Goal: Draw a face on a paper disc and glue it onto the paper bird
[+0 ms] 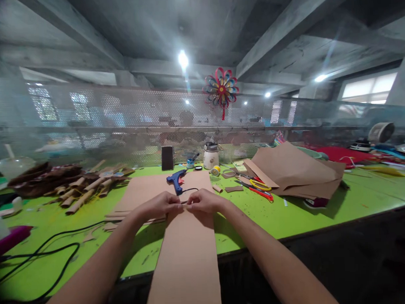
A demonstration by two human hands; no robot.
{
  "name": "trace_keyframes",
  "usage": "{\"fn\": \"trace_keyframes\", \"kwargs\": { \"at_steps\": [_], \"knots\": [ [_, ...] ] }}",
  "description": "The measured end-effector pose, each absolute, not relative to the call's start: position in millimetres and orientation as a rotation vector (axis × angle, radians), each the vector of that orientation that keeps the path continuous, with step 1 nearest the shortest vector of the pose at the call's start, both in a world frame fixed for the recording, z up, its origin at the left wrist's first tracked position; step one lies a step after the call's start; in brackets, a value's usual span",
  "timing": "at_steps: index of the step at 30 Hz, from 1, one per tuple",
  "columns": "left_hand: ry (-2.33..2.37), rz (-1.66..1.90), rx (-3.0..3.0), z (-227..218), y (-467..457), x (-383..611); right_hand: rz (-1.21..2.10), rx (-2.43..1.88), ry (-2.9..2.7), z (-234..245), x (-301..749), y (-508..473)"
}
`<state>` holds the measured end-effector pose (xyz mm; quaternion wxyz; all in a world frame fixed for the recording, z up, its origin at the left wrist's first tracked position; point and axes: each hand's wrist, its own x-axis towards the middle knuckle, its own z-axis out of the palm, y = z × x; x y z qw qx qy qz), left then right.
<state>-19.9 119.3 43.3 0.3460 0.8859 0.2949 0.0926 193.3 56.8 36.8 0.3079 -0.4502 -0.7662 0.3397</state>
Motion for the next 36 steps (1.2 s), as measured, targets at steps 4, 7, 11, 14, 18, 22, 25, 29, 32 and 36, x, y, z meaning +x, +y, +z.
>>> {"fn": "trace_keyframes", "kwargs": {
  "at_steps": [4, 7, 11, 14, 18, 22, 25, 29, 32, 36],
  "knots": [
    [0.758, 0.161, 2.327, 42, 125, -25, 0.795, -1.227, -2.009, 28, 202, 44],
    [0.747, 0.086, 2.351, 39, 129, -27, 0.723, -1.258, -2.005, 23, 198, 39],
    [0.735, 0.036, 2.398, 36, 128, -24, 0.645, -1.255, -2.052, 20, 189, 38],
    [0.739, 0.056, 2.431, 33, 121, -18, 0.603, -1.257, -2.091, 20, 187, 38],
    [0.739, 0.103, 2.468, 29, 115, -11, 0.547, -1.279, -2.118, 19, 189, 37],
    [0.715, 0.109, 2.505, 30, 115, -9, 0.447, -1.278, -2.163, 19, 187, 35],
    [0.722, 0.083, 2.527, 30, 115, -9, 0.346, -1.261, -2.206, 17, 185, 36],
    [0.765, 0.036, 2.513, 30, 112, -8, 0.295, -1.226, -2.28, 13, 185, 36],
    [0.788, 0.017, 2.484, 32, 110, -6, 0.293, -1.228, -2.294, 10, 188, 33],
    [0.808, -0.006, 2.468, 37, 107, -1, 0.306, -1.228, -2.31, 9, 192, 30]
  ]
}}
